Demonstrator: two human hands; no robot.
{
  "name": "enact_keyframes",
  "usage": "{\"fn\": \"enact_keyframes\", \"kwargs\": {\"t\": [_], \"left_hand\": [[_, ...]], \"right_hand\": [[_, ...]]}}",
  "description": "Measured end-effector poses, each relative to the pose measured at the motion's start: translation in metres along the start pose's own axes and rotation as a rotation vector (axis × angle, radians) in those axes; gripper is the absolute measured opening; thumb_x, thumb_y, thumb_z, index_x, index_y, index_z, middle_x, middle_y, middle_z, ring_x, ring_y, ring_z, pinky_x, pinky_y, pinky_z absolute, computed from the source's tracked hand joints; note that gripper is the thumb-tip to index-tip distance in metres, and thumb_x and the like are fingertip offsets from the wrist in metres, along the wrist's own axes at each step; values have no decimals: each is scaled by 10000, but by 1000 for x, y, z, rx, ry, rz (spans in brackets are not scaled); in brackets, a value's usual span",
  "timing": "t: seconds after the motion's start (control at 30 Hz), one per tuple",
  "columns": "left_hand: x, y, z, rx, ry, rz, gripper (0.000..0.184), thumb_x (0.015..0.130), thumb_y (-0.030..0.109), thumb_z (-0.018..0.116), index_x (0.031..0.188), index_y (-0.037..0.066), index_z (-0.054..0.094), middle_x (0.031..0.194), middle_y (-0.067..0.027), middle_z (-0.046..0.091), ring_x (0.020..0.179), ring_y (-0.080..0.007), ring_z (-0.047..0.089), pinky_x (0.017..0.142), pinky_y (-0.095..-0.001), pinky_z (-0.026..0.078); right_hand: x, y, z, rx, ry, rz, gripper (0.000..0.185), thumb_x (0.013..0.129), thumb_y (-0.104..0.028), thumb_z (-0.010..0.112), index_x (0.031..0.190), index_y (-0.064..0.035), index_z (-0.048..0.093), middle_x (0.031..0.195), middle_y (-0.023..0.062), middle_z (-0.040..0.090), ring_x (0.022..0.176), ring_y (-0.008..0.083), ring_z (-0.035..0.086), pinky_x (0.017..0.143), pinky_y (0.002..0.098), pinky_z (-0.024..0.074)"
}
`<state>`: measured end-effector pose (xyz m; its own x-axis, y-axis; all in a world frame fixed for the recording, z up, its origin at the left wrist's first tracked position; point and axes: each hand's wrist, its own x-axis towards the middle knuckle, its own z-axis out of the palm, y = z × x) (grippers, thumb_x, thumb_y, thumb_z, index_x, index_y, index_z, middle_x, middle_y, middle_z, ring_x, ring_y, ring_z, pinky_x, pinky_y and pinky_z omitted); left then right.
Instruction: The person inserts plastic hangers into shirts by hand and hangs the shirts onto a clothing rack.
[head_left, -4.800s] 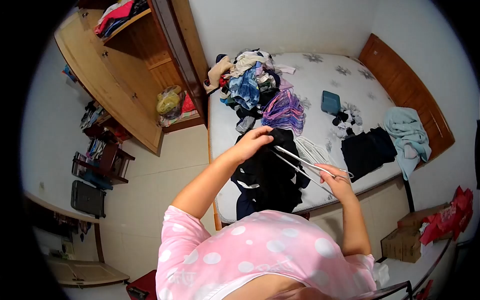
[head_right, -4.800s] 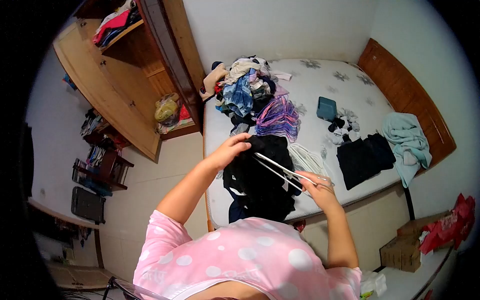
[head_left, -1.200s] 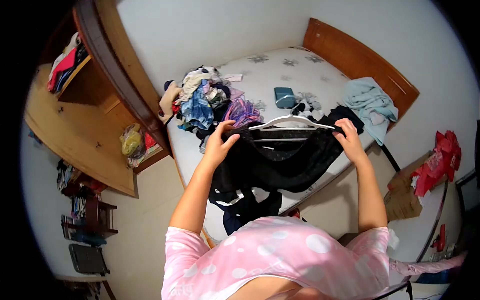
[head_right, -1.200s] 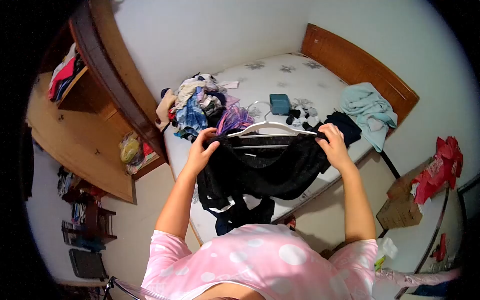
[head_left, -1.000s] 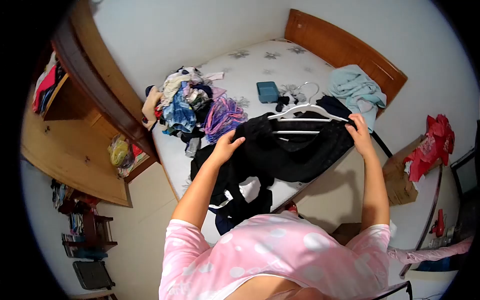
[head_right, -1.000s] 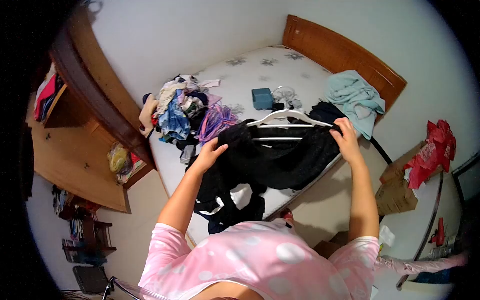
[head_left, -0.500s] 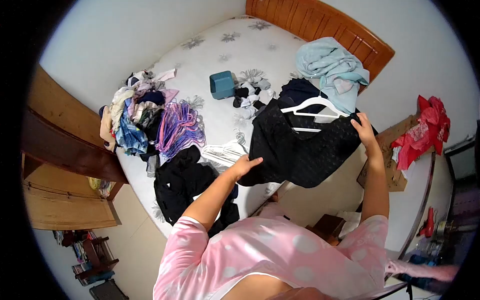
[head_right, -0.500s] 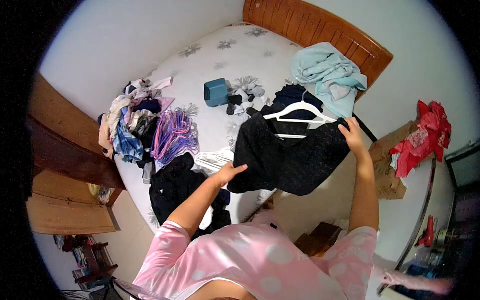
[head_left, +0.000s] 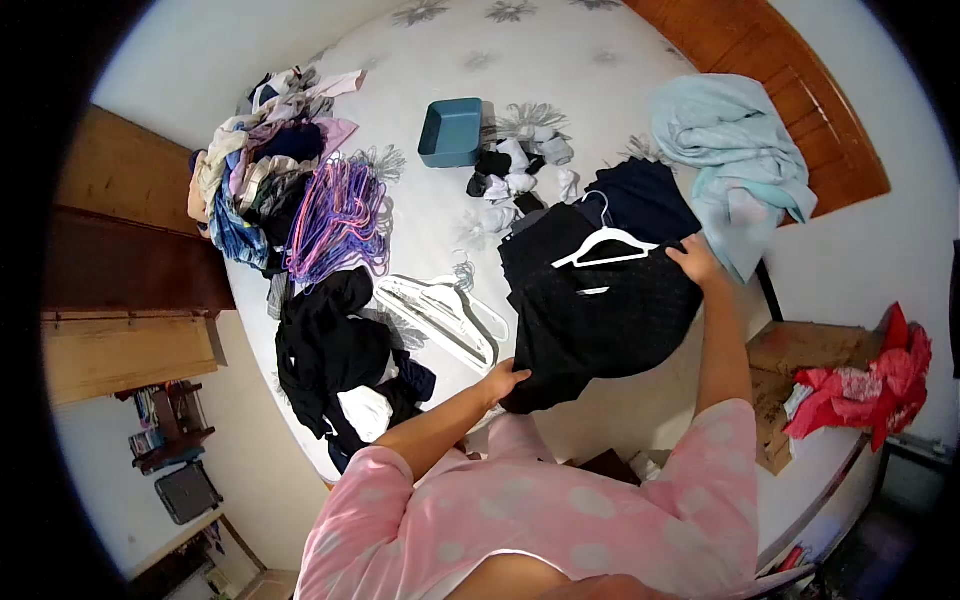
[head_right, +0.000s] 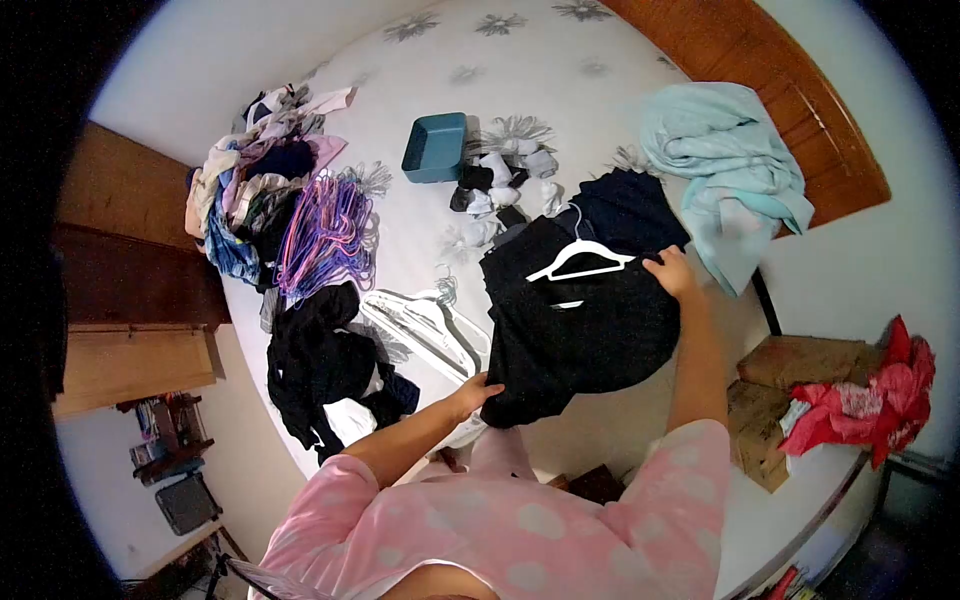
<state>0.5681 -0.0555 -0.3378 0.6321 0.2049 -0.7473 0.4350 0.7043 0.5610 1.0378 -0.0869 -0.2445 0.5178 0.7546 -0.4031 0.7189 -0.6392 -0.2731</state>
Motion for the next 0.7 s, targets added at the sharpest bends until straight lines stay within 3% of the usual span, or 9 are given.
{"fn": "enact_keyframes", "kwargs": {"t": [0.07,0.17,0.2,0.33,0.43,0.47,0.6,0.7], "left_hand": [[9,-3,-10,16,41,9,434,878,118,604,1269,-27,484,1188,-98,586,1117,-203,523,985,-318,384],[40,-34,-48,68,78,95,370,881,110,586,1221,-12,506,1032,-80,641,942,-152,592,830,-271,465],[37,-31,-50,43,206,64,336,886,105,580,1202,9,517,1021,-75,639,946,-147,600,778,-246,466],[24,-18,-64,-171,196,13,352,881,63,566,1223,23,489,1060,-115,642,964,-198,616,808,-268,472],[17,-20,-76,-136,167,3,361,888,65,547,1238,21,469,1099,-130,638,968,-189,615,858,-296,455],[15,-23,-84,-80,141,-4,405,895,147,581,1265,45,454,1179,-156,606,1041,-223,600,939,-344,438],[-4,-23,-100,-45,221,5,424,912,195,578,1273,24,439,1179,-160,603,1052,-234,595,944,-354,442],[-21,-29,-124,-14,279,53,372,924,208,556,1260,73,470,1200,-113,604,1075,-208,583,924,-332,409]], "right_hand": [[32,-9,22,-6,-56,17,589,867,-433,557,1205,49,541,1264,180,477,1184,336,453,996,401,365],[74,-24,67,25,-80,82,612,877,-459,538,1250,26,521,1327,156,454,1251,323,413,1028,426,342],[83,-32,77,17,-98,102,625,886,-487,516,1275,3,510,1375,142,423,1287,312,384,1041,461,326],[106,-51,120,-85,-131,230,589,903,-491,493,1324,-80,482,1396,131,400,1304,301,364,1034,500,315],[116,-49,137,-19,-40,298,569,909,-478,488,1329,-95,476,1392,131,403,1298,313,368,1049,510,287],[116,-49,144,-9,1,303,548,901,-455,517,1325,-112,468,1358,127,427,1282,319,378,1060,518,261],[97,-66,146,-59,310,185,493,871,-383,601,1286,-149,475,1293,109,466,1245,304,396,1057,504,268],[70,-96,150,89,435,-22,335,882,-200,605,1190,-93,533,1192,124,513,1142,301,471,965,408,383]]}}
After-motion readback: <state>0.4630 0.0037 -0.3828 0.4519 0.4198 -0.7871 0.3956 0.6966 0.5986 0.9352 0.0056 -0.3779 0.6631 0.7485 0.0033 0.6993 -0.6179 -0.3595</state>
